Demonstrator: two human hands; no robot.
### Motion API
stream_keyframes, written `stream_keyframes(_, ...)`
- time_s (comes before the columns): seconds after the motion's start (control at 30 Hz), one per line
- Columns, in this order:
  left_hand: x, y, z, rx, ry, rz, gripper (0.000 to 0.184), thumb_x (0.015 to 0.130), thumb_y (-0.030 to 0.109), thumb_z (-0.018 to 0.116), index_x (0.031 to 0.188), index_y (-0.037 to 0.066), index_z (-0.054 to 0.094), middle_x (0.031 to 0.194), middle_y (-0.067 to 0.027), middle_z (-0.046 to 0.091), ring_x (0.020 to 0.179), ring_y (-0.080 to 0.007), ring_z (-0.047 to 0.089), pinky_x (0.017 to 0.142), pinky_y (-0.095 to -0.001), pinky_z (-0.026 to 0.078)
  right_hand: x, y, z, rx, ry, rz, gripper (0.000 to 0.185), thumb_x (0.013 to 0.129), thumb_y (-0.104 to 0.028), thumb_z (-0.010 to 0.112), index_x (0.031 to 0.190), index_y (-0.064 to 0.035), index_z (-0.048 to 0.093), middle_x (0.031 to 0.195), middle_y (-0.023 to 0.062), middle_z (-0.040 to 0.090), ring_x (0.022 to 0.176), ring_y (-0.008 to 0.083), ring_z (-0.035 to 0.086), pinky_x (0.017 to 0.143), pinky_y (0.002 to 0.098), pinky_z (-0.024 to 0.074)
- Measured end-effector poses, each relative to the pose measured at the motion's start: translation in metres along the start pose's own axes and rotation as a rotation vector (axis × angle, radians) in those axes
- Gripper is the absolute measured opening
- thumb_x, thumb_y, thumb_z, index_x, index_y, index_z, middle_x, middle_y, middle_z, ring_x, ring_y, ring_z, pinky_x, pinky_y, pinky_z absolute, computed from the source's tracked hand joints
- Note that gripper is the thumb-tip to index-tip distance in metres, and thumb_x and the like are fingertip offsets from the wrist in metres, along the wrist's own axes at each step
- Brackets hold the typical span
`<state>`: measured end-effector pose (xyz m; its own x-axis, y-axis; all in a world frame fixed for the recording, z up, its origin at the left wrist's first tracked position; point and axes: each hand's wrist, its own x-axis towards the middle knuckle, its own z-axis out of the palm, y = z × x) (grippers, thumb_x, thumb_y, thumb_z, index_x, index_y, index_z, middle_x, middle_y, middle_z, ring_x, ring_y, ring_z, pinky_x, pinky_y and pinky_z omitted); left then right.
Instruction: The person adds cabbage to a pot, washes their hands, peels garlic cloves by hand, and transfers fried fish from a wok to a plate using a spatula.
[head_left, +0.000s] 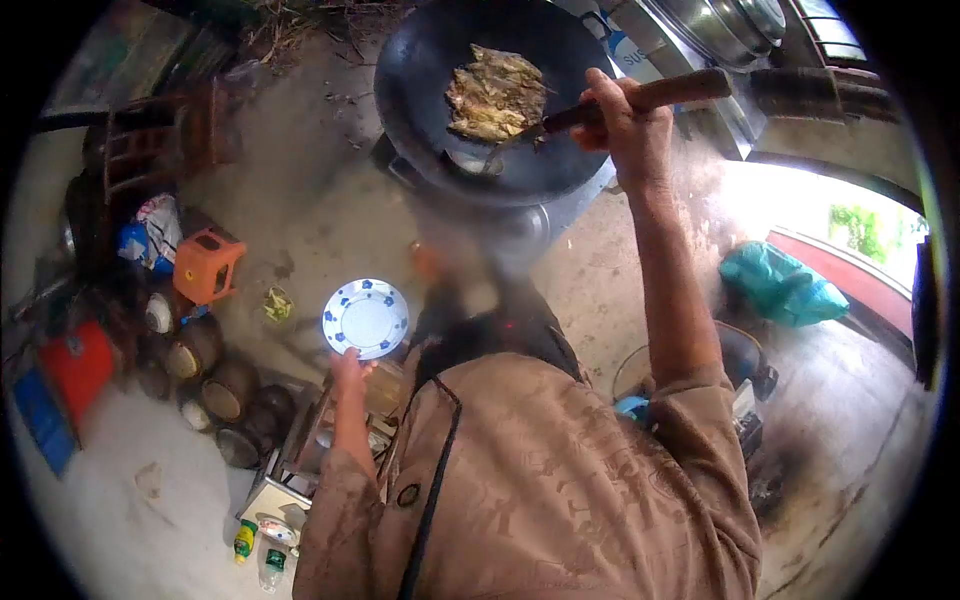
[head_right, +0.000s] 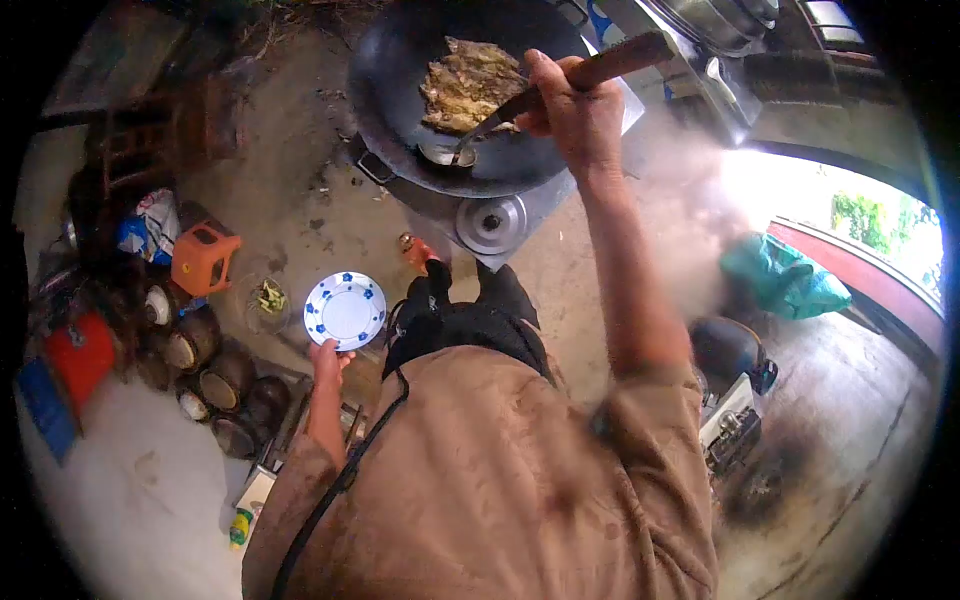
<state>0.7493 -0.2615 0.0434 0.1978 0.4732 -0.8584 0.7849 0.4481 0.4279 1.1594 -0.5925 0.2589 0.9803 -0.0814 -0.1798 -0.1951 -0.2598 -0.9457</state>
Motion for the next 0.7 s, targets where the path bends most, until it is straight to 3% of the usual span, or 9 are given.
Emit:
stream_keyframes(0.1,0.002,-0.002,-0.013,-0.009,-0.099,0.037,0.039,0.079,0.001,0.049,0.117,-0.004,0.049,0.084,-0.0156,0.066,0.050,-0.0188,0.061,0.036,-0.0229,0.045,-0.003,0.041,0.021,0.161,0.033,-0.072,0.034,0.091,-0.031,0.067,0.090,0.0028,0.065,0.076,0.0115,0.068,0.057,0.0158,0.067,0.051,0.0261,0.0565)
stream_keyframes(0.23,0.004,-0.003,-0.011,-0.023,-0.083,0.027,0.040,0.079,0.004,0.050,0.119,-0.003,0.049,0.082,-0.0151,0.065,0.049,-0.0194,0.060,0.036,-0.0247,0.045,-0.012,0.043,0.017,-0.002,0.020,-0.110,0.036,0.091,-0.031,0.067,0.094,0.0048,0.064,0.080,0.0114,0.069,0.061,0.0138,0.068,0.052,0.0256,0.0565)
stream_keyframes(0.4,-0.020,0.003,-0.014,-0.023,0.039,0.047,0.043,0.079,0.006,0.050,0.121,0.000,0.049,0.083,-0.0153,0.065,0.048,-0.0201,0.059,0.036,-0.0262,0.046,-0.006,0.020,-0.019,-0.087,0.023,-0.021,0.037,0.089,-0.034,0.070,0.087,0.0028,0.068,0.071,0.0096,0.067,0.057,0.0133,0.066,0.050,0.0236,0.0548)
stream_keyframes(0.47,-0.002,-0.002,-0.008,-0.088,0.038,0.073,0.045,0.079,0.003,0.050,0.123,-0.004,0.046,0.088,-0.0187,0.065,0.051,-0.0213,0.061,0.037,-0.0260,0.046,0.001,0.014,-0.025,-0.220,-0.038,-0.118,0.037,0.089,-0.034,0.070,0.087,0.0031,0.068,0.068,0.0094,0.066,0.056,0.0131,0.065,0.050,0.0231,0.0537)
stream_keyframes(0.57,-0.003,-0.003,-0.009,-0.039,0.037,0.032,0.048,0.079,0.004,0.048,0.127,-0.001,0.045,0.091,-0.0183,0.065,0.053,-0.0211,0.063,0.038,-0.0262,0.048,-0.006,0.008,-0.022,-0.128,-0.027,-0.030,0.037,0.088,-0.034,0.070,0.081,0.0020,0.068,0.065,0.0083,0.067,0.053,0.0117,0.063,0.049,0.0240,0.0496)
stream_keyframes(0.63,-0.001,0.001,-0.008,-0.029,0.012,0.053,0.047,0.079,0.004,0.048,0.127,-0.001,0.045,0.091,-0.0177,0.065,0.052,-0.0207,0.062,0.038,-0.0261,0.048,-0.010,0.013,-0.017,-0.128,-0.012,-0.047,0.032,0.088,-0.030,0.070,0.081,0.0008,0.067,0.067,0.0088,0.066,0.056,0.0139,0.063,0.052,0.0271,0.0501)
stream_keyframes(0.7,-0.006,-0.001,-0.009,-0.007,-0.016,0.055,0.046,0.080,0.004,0.048,0.126,-0.001,0.045,0.091,-0.0171,0.065,0.052,-0.0203,0.062,0.039,-0.0259,0.048,-0.022,0.051,-0.010,-0.228,0.114,-0.196,0.023,0.087,-0.025,0.070,0.081,-0.0022,0.068,0.071,0.0094,0.065,0.062,0.0174,0.063,0.059,0.0309,0.0508)
